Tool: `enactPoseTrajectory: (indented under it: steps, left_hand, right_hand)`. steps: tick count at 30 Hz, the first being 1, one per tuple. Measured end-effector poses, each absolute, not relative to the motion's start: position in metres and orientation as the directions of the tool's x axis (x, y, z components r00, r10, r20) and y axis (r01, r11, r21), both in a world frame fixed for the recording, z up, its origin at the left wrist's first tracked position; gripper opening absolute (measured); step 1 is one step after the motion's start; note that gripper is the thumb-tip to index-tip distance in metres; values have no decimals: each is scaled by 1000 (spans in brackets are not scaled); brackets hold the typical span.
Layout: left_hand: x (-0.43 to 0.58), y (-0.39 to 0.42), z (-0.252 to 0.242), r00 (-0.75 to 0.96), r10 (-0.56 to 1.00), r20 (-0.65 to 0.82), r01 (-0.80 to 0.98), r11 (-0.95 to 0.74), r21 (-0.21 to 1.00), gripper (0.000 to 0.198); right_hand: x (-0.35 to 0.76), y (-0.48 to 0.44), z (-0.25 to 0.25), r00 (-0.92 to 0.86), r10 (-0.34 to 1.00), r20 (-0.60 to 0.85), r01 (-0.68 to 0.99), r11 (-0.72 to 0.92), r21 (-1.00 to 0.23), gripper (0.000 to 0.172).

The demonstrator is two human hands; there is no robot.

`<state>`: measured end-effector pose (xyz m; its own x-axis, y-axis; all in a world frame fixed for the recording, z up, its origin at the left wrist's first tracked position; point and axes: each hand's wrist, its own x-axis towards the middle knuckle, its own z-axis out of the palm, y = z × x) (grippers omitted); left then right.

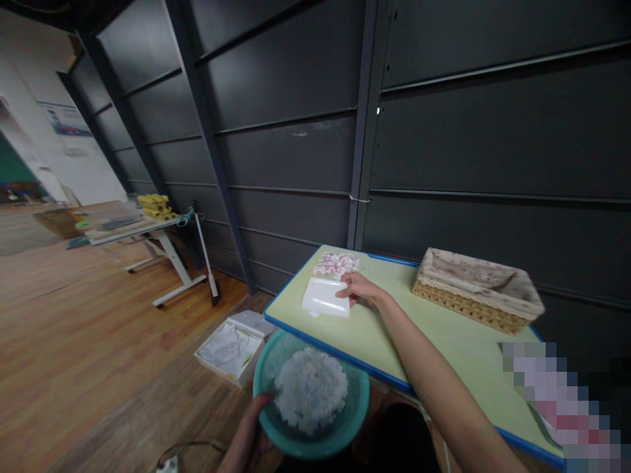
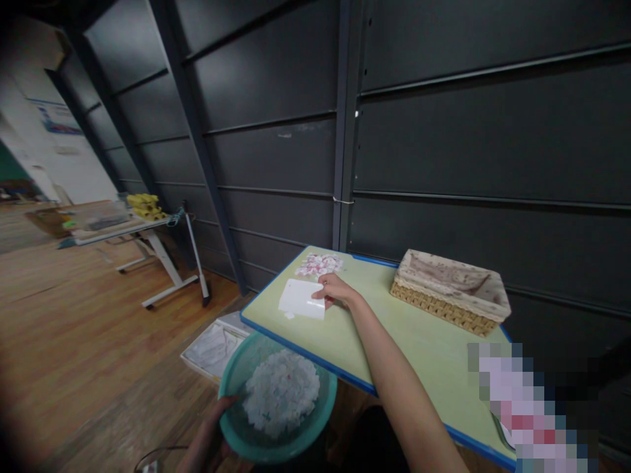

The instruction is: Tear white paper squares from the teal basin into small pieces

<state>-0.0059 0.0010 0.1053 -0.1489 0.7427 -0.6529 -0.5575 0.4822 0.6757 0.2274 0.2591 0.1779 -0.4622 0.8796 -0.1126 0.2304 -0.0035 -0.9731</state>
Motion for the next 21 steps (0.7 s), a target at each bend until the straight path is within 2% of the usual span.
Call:
enactPoseTrajectory:
  steps: [5, 8, 12, 14, 16, 19, 21]
  left_hand:
    - [-2, -2, 119, -149, 778, -610, -558, 443, 701, 42]
    - [-1, -4, 122, -129, 797, -591, -555, 436, 709, 49]
    - [-1, -3, 121, -138, 780, -610, -545, 454, 705, 53]
    - [0, -3, 120, -134, 783, -608, -547, 453, 704, 49]
    - [0, -3, 119, -128, 787, -603, -565, 442, 697, 47]
    - [-1, -1, 119, -126, 783, -609, -556, 452, 697, 52]
    - [-1, 1, 119, -141, 779, -611, -532, 461, 711, 54]
  right_hand:
    - [225, 255, 177, -638, 731, -240, 296, -54, -954, 31]
    - [220, 251, 175, -725, 619, -301, 329, -73, -942, 34]
    - [217, 247, 176, -784, 539, -308, 308, -93, -947, 36]
    - [218, 248, 179, -760, 603, -244, 218, -117, -969, 36]
    - [221, 251, 183, -672, 728, -134, 57, -130, -990, 35]
    - [224, 258, 188, -431, 902, 17, -186, -70, -980, 35]
    - [225, 264, 189, -258, 964, 72, -248, 6, -969, 32]
